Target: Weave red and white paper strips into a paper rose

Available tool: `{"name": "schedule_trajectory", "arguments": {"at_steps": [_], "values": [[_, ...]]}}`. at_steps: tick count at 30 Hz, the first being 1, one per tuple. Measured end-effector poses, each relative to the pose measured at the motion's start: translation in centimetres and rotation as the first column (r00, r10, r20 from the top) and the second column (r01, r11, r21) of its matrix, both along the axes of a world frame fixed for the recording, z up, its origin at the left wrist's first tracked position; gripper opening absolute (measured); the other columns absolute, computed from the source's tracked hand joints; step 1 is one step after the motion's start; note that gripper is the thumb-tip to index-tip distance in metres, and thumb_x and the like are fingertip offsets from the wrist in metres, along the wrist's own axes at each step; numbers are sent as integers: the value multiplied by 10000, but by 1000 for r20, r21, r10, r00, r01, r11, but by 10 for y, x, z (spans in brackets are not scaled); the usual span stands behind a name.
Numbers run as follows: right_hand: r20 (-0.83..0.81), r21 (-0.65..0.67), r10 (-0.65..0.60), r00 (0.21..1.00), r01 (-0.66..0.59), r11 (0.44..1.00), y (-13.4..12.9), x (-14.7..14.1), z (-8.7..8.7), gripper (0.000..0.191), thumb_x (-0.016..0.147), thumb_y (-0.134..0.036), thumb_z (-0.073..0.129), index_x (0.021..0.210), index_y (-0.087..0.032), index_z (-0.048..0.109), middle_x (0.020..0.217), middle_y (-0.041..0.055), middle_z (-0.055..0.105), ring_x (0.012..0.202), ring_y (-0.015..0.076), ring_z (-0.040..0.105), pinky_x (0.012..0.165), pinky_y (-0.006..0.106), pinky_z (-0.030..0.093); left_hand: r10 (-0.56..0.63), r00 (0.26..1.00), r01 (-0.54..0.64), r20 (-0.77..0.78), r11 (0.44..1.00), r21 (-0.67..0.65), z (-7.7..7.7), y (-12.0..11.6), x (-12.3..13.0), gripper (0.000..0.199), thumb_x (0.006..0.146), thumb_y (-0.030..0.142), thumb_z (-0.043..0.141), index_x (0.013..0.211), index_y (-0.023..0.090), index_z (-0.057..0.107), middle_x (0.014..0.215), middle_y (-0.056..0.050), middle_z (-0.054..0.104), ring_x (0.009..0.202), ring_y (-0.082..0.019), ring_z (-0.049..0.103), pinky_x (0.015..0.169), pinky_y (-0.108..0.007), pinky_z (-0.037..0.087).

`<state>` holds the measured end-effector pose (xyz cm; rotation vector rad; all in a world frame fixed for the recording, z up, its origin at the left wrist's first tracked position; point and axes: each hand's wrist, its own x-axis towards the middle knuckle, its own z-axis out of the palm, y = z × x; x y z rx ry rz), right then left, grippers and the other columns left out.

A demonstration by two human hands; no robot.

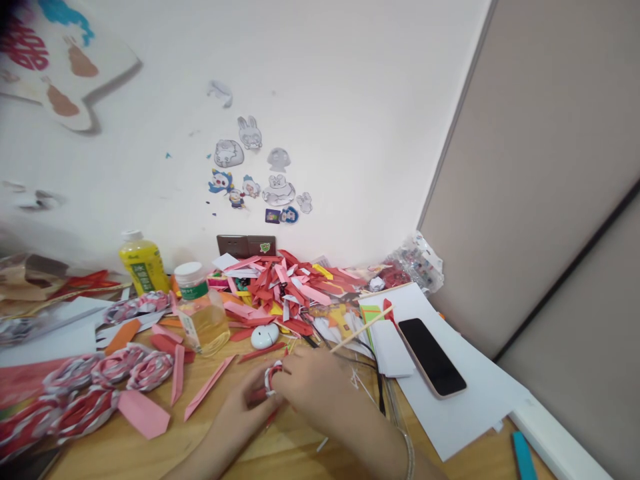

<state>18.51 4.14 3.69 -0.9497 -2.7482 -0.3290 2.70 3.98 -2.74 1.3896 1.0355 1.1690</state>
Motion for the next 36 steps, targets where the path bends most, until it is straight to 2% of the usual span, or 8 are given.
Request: {"name": "schedule_trajectory", "arguments": {"at_steps": [7, 10, 15, 19, 24, 30, 36], "values": [[-64, -76, -18, 998, 13, 997, 1, -1, -2, 90, 827, -190, 537, 763, -169, 596, 806, 25, 633, 765, 164, 520, 642, 261, 371, 56, 998, -55, 28, 998, -43, -1, 1, -1, 449, 568, 265, 735, 993, 166, 626, 1006, -100, 713, 962, -282, 645, 836, -377, 524], [-124, -145, -98, 988, 79, 986, 0, -3, -1, 101, 818, -188, 538, 742, -168, 601, 772, 21, 638, 740, 157, 538, 646, 252, 370, 53, 998, -52, 28, 998, -39, -3, 1, -1, 446, 579, 260, 732, 1000, 163, 625, 1026, -107, 705, 967, -281, 643, 846, -381, 519], [-215, -356, -286, 934, 198, 913, -4, -5, 1, 74, 756, -165, 583, 688, -183, 607, 763, -4, 641, 743, 139, 557, 655, 230, 355, 39, 999, -39, -22, 999, -6, -2, -2, 0, 410, 617, 266, 711, 1011, 178, 636, 1035, -85, 703, 962, -266, 647, 831, -352, 533], [-202, -446, -377, 904, 257, 857, -5, -4, 1, 70, 745, -192, 603, 678, -194, 625, 770, -14, 639, 753, 135, 560, 642, 227, 338, 36, 996, -33, -87, 999, 42, 1, -4, 0, 375, 631, 249, 697, 1000, 202, 650, 1038, -62, 701, 964, -255, 646, 827, -333, 537], [-238, -447, -387, 891, 253, 858, -6, -6, 1, 34, 753, -194, 611, 730, -199, 636, 777, -11, 645, 781, 144, 561, 663, 226, 343, 61, 995, -57, -81, 997, 43, -2, -4, 0, 395, 627, 228, 700, 1015, 183, 640, 1039, -81, 700, 959, -263, 649, 832, -346, 533], [-175, -434, -431, 885, 323, 841, -7, -7, -1, 25, 747, -217, 630, 742, -194, 639, 787, 9, 648, 785, 163, 560, 666, 240, 348, 36, 994, -32, -100, 999, 44, -4, -2, 1, 372, 656, 213, 675, 1024, 180, 623, 1045, -84, 694, 966, -259, 644, 827, -345, 531], [-188, -414, -354, 916, 253, 875, -6, -6, 5, 70, 757, -204, 621, 690, -196, 638, 752, -8, 640, 761, 144, 551, 655, 230, 337, 25, 994, -19, -104, 998, 54, -4, -3, -1, 367, 658, 203, 669, 1022, 184, 623, 1033, -74, 698, 951, -253, 650, 809, -327, 539]]}}
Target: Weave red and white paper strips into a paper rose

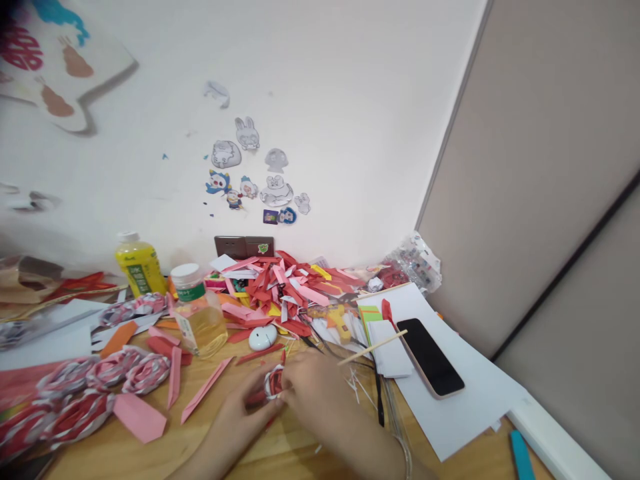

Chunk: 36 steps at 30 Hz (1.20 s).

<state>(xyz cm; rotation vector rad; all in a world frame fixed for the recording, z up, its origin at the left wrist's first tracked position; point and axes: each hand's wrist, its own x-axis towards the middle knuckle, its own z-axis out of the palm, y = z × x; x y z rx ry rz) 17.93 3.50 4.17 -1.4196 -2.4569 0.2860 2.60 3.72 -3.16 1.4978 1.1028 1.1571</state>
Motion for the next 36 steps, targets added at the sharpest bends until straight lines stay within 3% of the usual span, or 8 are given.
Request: {"name": "schedule_trajectory", "arguments": {"at_steps": [13, 22, 36], "values": [[-80, -91, 9, 997, -16, 996, 0, 3, -2, 155, 731, -150, 512, 634, -176, 631, 685, 6, 640, 673, 124, 553, 599, 210, 324, -15, 997, 15, -75, 1000, -3, 0, -2, 1, 398, 656, 197, 644, 1050, 155, 604, 1051, -100, 687, 968, -256, 642, 835, -344, 527], [-72, -111, -7, 997, -1, 994, 1, 7, -6, 88, 703, -182, 546, 660, -199, 621, 703, -11, 644, 661, 116, 550, 577, 200, 305, -78, 996, 78, -49, 997, -6, -3, -1, 1, 415, 658, 150, 636, 1071, 165, 595, 1089, -93, 677, 983, -248, 637, 856, -337, 513], [-78, -124, -28, 997, 18, 992, 1, 8, -9, 70, 701, -181, 536, 663, -198, 592, 728, -19, 637, 659, 113, 549, 562, 196, 290, -58, 998, 57, -38, 998, -17, -7, 0, 1, 451, 650, 162, 652, 1096, 158, 583, 1136, -105, 656, 1000, -249, 630, 882, -351, 501]]}}
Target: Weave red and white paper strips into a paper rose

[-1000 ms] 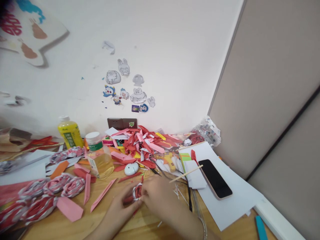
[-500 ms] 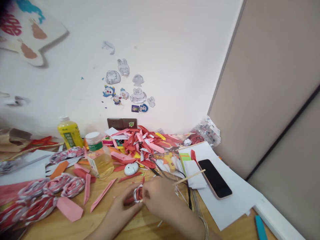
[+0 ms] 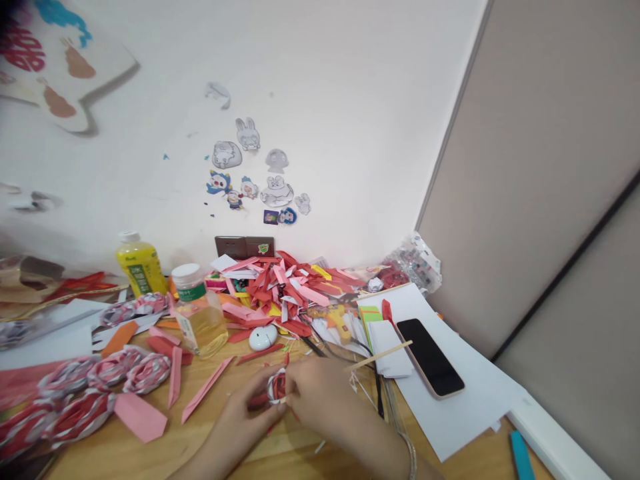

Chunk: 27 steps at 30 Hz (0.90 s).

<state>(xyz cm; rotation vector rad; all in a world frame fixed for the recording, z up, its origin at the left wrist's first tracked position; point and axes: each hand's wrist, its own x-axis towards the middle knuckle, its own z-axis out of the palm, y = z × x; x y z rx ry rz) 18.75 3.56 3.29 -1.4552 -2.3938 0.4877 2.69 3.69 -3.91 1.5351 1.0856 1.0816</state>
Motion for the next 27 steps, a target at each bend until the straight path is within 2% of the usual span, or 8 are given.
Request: {"name": "schedule_trajectory", "arguments": {"at_steps": [6, 12, 17, 22, 27], "values": [[7, -57, -9, 1000, 9, 998, -1, -3, 7, 77, 679, -166, 548, 631, -183, 606, 729, -4, 639, 668, 120, 554, 568, 200, 302, 9, 1000, -9, 10, 1000, -24, 6, 0, 1, 450, 620, 175, 671, 1064, 164, 605, 1088, -104, 678, 977, -260, 639, 845, -354, 519], [36, -28, -14, 999, 15, 999, -2, -3, 9, 136, 742, -172, 488, 694, -180, 615, 748, 14, 648, 679, 131, 562, 582, 211, 311, 27, 999, -27, -20, 1000, -7, 12, -2, 1, 426, 624, 182, 660, 1048, 161, 616, 1074, -102, 677, 983, -263, 632, 807, -341, 532], [88, 11, 31, 996, -32, 999, -3, -3, 13, 126, 776, -168, 475, 724, -173, 589, 765, 5, 626, 672, 122, 547, 560, 208, 298, 33, 999, -33, -6, 999, 18, 10, -2, 1, 418, 633, 178, 663, 1049, 174, 620, 1077, -95, 677, 988, -261, 629, 828, -349, 524], [153, 97, 77, 985, -92, 991, -1, -2, 13, 51, 744, -156, 554, 717, -168, 595, 786, 4, 604, 721, 129, 543, 585, 214, 295, 3, 1000, -3, -1, 1000, 16, 6, 0, 1, 427, 655, 211, 677, 1073, 167, 603, 1077, -99, 680, 976, -258, 638, 841, -355, 521], [221, 111, 136, 966, -163, 980, 2, 2, 13, 153, 812, -170, 502, 700, -162, 606, 738, 4, 596, 683, 120, 529, 564, 229, 272, -8, 1000, 8, 16, 1000, -10, 5, -1, 1, 433, 658, 194, 661, 1084, 162, 594, 1076, -102, 685, 966, -258, 646, 838, -353, 524]]}}
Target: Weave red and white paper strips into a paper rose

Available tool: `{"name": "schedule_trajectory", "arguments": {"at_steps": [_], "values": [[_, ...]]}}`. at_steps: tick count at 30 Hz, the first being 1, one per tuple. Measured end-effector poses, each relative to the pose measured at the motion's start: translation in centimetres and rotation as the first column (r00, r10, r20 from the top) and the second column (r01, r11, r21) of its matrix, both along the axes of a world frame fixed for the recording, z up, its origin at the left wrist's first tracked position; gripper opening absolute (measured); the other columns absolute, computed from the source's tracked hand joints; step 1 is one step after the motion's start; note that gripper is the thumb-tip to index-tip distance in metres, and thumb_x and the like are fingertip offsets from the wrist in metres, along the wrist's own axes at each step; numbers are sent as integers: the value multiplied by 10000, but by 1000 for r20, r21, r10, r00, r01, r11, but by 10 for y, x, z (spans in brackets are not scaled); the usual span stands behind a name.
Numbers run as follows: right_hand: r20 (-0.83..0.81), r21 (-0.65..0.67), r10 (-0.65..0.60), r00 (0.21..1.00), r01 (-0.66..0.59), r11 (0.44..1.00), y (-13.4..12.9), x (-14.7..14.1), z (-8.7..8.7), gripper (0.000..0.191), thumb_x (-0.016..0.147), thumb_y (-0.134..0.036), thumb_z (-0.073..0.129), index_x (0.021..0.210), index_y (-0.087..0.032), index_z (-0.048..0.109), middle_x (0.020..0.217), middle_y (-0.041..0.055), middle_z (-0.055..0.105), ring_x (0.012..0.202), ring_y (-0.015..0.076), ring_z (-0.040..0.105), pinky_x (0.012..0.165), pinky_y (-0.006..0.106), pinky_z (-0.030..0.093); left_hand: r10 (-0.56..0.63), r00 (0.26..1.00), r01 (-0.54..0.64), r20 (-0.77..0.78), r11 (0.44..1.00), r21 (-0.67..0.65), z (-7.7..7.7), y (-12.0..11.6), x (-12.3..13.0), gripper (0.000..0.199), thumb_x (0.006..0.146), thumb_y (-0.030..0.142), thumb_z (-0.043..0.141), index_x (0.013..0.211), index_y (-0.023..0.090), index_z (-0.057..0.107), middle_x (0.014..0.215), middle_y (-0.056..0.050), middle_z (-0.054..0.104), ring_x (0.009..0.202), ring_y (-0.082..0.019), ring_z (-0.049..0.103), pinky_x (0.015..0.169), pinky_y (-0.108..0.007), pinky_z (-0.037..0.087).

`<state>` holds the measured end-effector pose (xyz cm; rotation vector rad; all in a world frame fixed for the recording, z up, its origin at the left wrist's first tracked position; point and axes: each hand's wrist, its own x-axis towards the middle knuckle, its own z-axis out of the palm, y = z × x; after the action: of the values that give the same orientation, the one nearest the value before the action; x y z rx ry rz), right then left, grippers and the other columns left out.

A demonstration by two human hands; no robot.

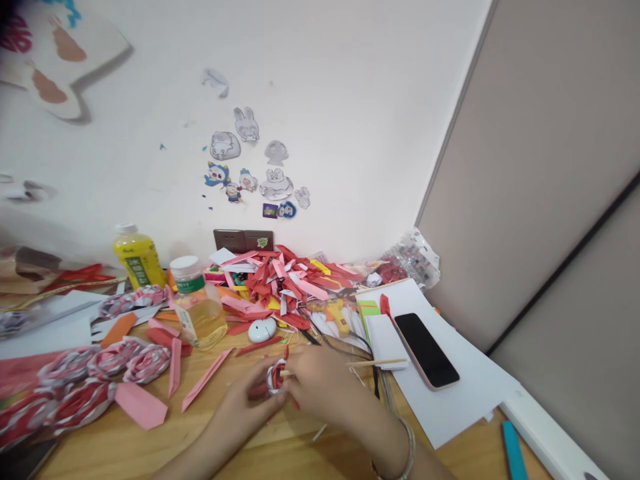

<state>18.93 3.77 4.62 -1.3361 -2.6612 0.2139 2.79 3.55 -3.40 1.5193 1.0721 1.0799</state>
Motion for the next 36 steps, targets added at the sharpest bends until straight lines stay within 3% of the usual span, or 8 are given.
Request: {"name": "schedule_trajectory", "arguments": {"at_steps": [8, 17, 31, 36], "values": [[39, 37, -5, 999, 3, 999, 0, -2, -3, 149, 815, -201, 511, 724, -167, 623, 745, 10, 610, 647, 120, 537, 523, 234, 252, 11, 1000, -10, -27, 1000, 2, 0, 1, 0, 446, 652, 174, 655, 1093, 154, 591, 1071, -100, 686, 981, -257, 640, 849, -354, 518], [131, 143, 46, 990, -65, 988, 3, -5, -8, 121, 785, -168, 510, 754, -151, 626, 770, 46, 623, 701, 166, 587, 566, 242, 334, 31, 999, -31, 12, 999, -24, 5, 0, 1, 413, 636, 197, 671, 1043, 162, 611, 1042, -87, 698, 962, -250, 648, 822, -343, 531], [191, 153, 14, 981, -44, 987, 7, -6, -15, 82, 749, -194, 576, 794, -143, 621, 805, 63, 636, 708, 185, 590, 570, 242, 379, 42, 998, -40, 43, 998, -49, 4, 2, 1, 441, 608, 222, 702, 1036, 161, 611, 1026, -100, 702, 950, -263, 650, 817, -356, 525], [158, 171, 57, 986, -85, 982, 10, -1, -13, 78, 775, -199, 577, 802, -145, 627, 820, 63, 649, 748, 190, 590, 610, 244, 375, 51, 996, -44, 72, 995, -89, 7, 1, 2, 440, 591, 262, 720, 1006, 164, 610, 1001, -88, 713, 944, -263, 655, 819, -356, 529]]}}
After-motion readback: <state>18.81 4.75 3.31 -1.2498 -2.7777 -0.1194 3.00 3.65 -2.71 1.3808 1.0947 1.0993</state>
